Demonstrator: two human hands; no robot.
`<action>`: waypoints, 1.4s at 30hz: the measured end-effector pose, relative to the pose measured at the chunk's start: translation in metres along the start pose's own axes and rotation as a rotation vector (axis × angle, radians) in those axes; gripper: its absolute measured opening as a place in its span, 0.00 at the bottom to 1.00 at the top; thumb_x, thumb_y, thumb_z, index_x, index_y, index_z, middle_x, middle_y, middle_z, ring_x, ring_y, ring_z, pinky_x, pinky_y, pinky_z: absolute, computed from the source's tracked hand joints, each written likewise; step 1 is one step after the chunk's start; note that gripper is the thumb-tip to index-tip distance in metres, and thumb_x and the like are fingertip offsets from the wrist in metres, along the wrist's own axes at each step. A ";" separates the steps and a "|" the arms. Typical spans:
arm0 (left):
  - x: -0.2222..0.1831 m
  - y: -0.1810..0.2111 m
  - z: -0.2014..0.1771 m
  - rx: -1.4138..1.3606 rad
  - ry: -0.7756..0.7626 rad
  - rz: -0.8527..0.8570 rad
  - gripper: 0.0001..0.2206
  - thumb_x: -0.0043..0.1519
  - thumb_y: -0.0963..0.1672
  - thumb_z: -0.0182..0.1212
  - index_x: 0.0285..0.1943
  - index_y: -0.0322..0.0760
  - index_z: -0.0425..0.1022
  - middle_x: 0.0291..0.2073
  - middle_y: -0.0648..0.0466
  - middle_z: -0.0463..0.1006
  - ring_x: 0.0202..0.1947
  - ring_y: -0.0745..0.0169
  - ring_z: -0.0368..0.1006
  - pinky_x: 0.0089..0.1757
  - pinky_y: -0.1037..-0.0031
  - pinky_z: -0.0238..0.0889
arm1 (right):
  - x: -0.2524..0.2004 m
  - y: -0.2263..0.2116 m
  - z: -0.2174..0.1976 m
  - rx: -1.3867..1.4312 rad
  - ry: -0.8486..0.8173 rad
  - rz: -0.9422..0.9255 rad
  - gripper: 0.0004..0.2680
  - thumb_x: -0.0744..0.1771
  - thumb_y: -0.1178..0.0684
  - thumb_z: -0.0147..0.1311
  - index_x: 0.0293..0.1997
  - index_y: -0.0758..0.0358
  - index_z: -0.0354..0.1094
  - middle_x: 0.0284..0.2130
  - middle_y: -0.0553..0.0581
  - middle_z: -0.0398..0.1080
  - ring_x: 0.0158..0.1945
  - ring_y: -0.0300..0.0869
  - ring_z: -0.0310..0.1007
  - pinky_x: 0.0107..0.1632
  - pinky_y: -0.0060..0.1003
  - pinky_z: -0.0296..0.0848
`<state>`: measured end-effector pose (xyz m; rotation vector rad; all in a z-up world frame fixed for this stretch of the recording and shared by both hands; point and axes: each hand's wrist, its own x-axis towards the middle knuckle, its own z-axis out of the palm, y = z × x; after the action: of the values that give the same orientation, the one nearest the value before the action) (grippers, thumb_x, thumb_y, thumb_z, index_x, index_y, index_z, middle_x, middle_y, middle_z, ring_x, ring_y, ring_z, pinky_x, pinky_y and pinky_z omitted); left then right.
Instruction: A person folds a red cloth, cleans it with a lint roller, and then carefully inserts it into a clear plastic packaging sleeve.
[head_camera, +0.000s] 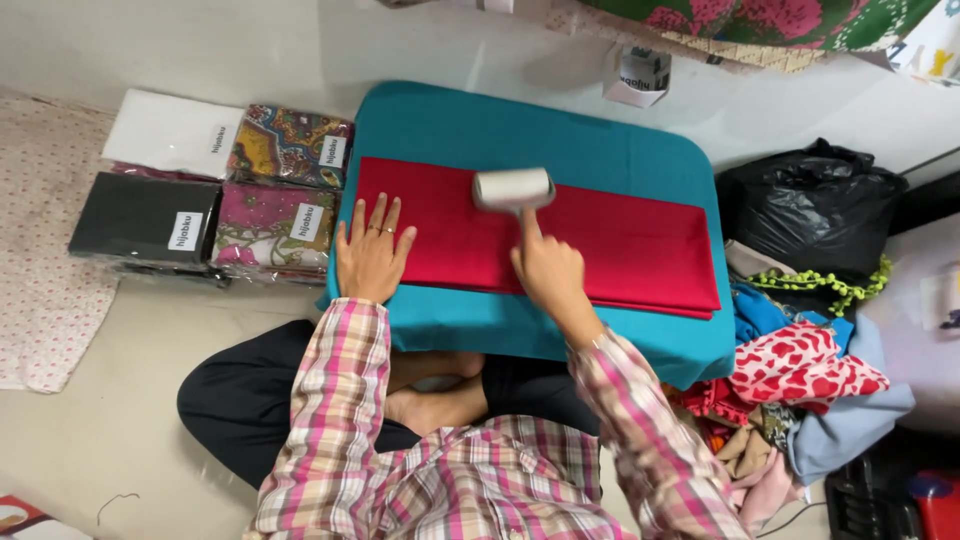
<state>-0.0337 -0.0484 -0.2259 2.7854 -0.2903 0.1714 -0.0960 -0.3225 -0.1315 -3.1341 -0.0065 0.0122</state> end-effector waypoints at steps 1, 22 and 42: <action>0.001 -0.004 0.004 -0.035 0.026 0.003 0.29 0.74 0.59 0.25 0.82 0.54 0.48 0.79 0.58 0.51 0.78 0.47 0.42 0.67 0.43 0.37 | 0.021 -0.005 0.005 0.019 0.011 0.021 0.25 0.68 0.41 0.39 0.75 0.55 0.48 0.30 0.67 0.75 0.38 0.66 0.80 0.40 0.61 0.77; -0.001 -0.002 0.000 0.003 0.009 0.056 0.30 0.71 0.61 0.27 0.83 0.63 0.43 0.78 0.62 0.52 0.77 0.48 0.44 0.67 0.45 0.38 | -0.088 -0.043 0.007 -0.037 0.150 -0.235 0.25 0.66 0.44 0.46 0.74 0.46 0.51 0.22 0.55 0.68 0.23 0.55 0.78 0.23 0.53 0.75; -0.005 0.010 -0.023 0.090 -0.076 0.031 0.40 0.58 0.69 0.41 0.81 0.67 0.47 0.80 0.62 0.46 0.79 0.49 0.40 0.67 0.42 0.38 | -0.118 0.123 -0.001 -0.088 -0.048 0.495 0.23 0.70 0.39 0.36 0.78 0.36 0.44 0.30 0.66 0.76 0.39 0.66 0.81 0.43 0.62 0.77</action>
<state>-0.0431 -0.0488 -0.2016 2.8820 -0.3532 0.0889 -0.2135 -0.4462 -0.1307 -3.1255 0.7824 0.0917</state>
